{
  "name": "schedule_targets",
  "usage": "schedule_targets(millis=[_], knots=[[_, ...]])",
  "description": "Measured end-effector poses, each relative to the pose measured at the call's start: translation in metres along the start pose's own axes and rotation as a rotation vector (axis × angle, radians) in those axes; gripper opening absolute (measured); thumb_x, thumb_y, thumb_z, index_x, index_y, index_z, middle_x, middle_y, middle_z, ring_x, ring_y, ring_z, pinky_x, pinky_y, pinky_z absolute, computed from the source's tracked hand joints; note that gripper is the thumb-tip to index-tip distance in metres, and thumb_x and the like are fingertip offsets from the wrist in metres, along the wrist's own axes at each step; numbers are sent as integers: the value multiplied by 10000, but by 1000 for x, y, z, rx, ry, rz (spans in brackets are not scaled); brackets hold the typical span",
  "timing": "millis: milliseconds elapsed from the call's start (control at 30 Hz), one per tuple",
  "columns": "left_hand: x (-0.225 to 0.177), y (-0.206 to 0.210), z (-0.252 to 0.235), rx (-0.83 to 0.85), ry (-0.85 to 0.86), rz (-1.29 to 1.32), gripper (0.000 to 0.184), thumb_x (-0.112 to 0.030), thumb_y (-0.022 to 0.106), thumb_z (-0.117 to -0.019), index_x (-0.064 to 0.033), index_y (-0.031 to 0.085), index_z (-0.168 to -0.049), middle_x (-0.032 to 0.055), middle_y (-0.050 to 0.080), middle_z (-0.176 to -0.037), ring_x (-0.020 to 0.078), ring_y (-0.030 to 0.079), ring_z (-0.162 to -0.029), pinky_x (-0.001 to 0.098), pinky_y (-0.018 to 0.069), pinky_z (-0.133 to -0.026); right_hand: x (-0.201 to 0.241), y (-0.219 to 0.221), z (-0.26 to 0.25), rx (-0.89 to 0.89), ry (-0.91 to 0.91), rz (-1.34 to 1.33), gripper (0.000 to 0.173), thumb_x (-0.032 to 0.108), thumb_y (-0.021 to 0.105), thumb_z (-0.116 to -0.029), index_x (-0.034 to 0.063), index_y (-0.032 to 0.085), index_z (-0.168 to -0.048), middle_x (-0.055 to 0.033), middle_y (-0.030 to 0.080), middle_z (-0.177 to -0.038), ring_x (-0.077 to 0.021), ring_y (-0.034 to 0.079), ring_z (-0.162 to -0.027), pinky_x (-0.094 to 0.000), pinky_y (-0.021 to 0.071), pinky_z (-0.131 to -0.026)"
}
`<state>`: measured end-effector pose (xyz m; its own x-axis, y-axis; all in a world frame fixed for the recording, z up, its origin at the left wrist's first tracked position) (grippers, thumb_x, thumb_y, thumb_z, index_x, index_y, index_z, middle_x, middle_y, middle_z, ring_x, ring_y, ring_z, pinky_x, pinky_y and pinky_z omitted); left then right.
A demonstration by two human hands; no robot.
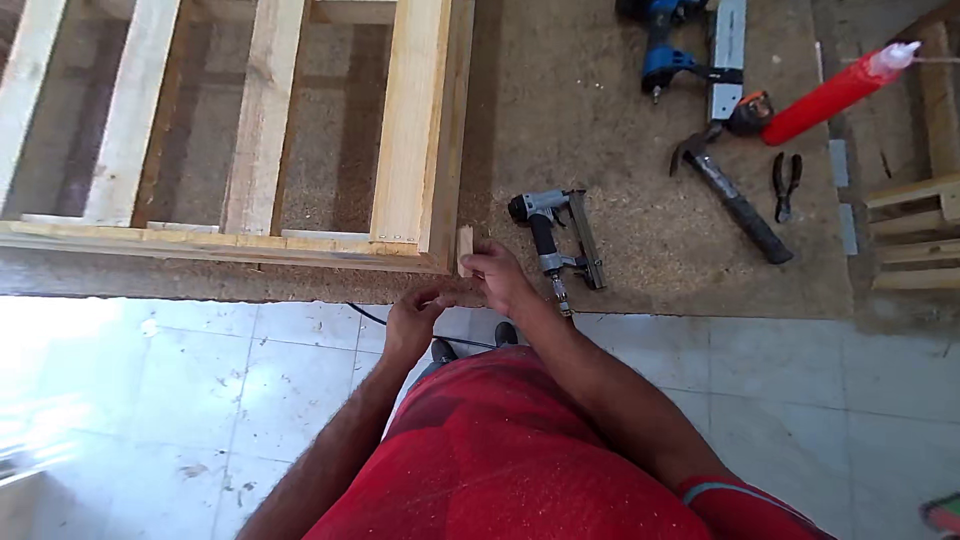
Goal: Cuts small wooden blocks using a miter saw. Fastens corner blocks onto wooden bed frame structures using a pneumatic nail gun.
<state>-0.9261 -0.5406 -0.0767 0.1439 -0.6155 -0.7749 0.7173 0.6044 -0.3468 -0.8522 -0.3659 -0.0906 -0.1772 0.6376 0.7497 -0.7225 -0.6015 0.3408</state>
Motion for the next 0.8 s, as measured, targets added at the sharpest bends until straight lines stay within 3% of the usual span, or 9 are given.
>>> schedule_targets(millis=[67,167,267,500,567,633,800], knots=[[7,-9,-5,-63,26,-69,385,-244,692,-990,-54,634,-1319,118,694,-1255,234,701,-1079,499,567,-971,-8,9,-11,-36,33,29,423,149,796,-869,40,624,-1240,-123,679,-1154,-219,646,-1027,-410,554,-854],[0,-13,-15,-100,109,-128,443,-210,703,-973,-87,605,-1387,105,666,-1326,220,698,-1115,491,567,-995,-9,20,-17,-27,49,37,449,156,826,-868,32,616,-1246,-134,693,-1082,-207,683,-879,-359,591,-747],[-7,-7,-25,-103,187,-151,488,-201,708,-972,-109,577,-1433,112,665,-1318,215,701,-1110,474,578,-983,-7,22,-18,-27,32,61,542,153,828,-866,63,576,-1338,-154,695,-1065,-214,687,-807,-355,592,-705],[-15,8,-40,-129,284,-197,366,-338,678,-998,-112,702,-1285,56,749,-1135,176,721,-1008,478,573,-960,-19,24,-22,23,-84,-45,616,171,790,-905,93,494,-1439,-175,694,-1114,-259,706,-876,-414,612,-765],[-17,11,-40,-160,287,-301,382,-434,649,-999,-134,734,-1220,53,761,-1062,199,726,-987,520,569,-936,-20,26,-22,28,-114,-46,658,165,778,-917,121,465,-1495,-177,695,-1117,-254,702,-882,-410,609,-770],[-21,15,-41,-179,288,-426,425,-484,576,-1027,-105,740,-1129,105,743,-1003,279,713,-967,583,545,-895,-20,27,-23,42,-131,-10,708,192,773,-925,163,436,-1547,-180,695,-1128,-250,698,-891,-421,603,-793],[-28,20,-40,-217,254,-666,528,-508,448,-1068,-58,717,-1130,180,732,-1076,389,709,-1011,638,544,-852,-15,26,-27,120,-157,81,653,257,692,-995,181,408,-1578,-179,690,-1186,-253,707,-921,-430,610,-808]])
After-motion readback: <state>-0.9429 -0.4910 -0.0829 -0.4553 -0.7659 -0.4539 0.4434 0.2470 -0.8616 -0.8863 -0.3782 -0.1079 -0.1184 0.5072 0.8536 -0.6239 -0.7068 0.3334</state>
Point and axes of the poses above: each hand's wrist, its own z-axis away from the middle knuckle, its own y-axis out of the palm, x = y × z, the point moved 7 cm from there along -z, towards the middle knuckle
